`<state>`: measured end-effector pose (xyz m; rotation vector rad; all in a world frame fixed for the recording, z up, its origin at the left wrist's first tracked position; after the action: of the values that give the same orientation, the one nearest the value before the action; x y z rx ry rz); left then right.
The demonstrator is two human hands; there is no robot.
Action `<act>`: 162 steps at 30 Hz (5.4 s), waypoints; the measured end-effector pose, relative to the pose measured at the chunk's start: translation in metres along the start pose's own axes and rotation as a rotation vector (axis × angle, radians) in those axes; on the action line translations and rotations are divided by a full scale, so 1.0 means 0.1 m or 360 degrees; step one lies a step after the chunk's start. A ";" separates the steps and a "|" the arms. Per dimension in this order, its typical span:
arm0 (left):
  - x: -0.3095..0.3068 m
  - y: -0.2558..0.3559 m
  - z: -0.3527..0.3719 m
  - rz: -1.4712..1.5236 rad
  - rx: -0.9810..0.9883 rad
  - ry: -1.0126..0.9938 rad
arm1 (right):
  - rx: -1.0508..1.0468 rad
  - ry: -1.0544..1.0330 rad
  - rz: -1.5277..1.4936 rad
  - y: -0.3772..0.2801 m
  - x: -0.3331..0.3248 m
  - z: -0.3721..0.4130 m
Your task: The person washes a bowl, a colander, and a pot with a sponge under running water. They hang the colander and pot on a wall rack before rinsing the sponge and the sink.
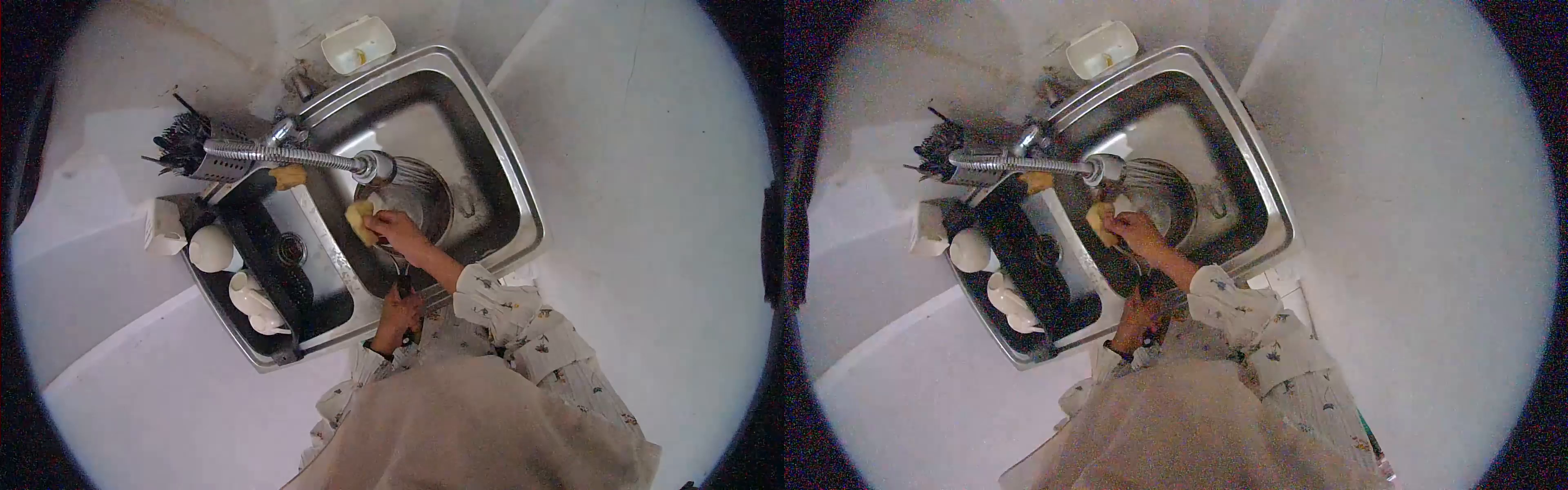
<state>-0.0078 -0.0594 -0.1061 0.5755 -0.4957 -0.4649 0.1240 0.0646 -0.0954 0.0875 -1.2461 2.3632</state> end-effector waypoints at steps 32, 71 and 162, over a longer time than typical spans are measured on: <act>-0.23 0.58 0.24 -0.0526 0.0142 0.0248 | -0.0637 -0.0581 0.1583 -0.20 0.08 0.13; 0.23 0.87 0.37 -0.0820 0.0086 0.0262 | -0.1017 0.0956 0.0939 -0.87 -0.55 0.33; -0.34 0.91 -0.58 -0.1793 0.0769 0.0095 | 0.0136 -0.0252 0.1752 1.08 -0.82 -1.06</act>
<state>0.0231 0.0496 -0.1034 1.3311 -0.1754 -1.4098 0.1675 0.0668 -0.2622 -0.5286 -1.4932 3.3712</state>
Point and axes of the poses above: each hand's wrist, its own z-axis away from the middle knuckle, its own x-axis out of the palm, y = z × x, the point moved 10 cm from there along -z, towards the middle knuckle, and after that the axes turned 2 degrees about x, right-handed, at the moved point
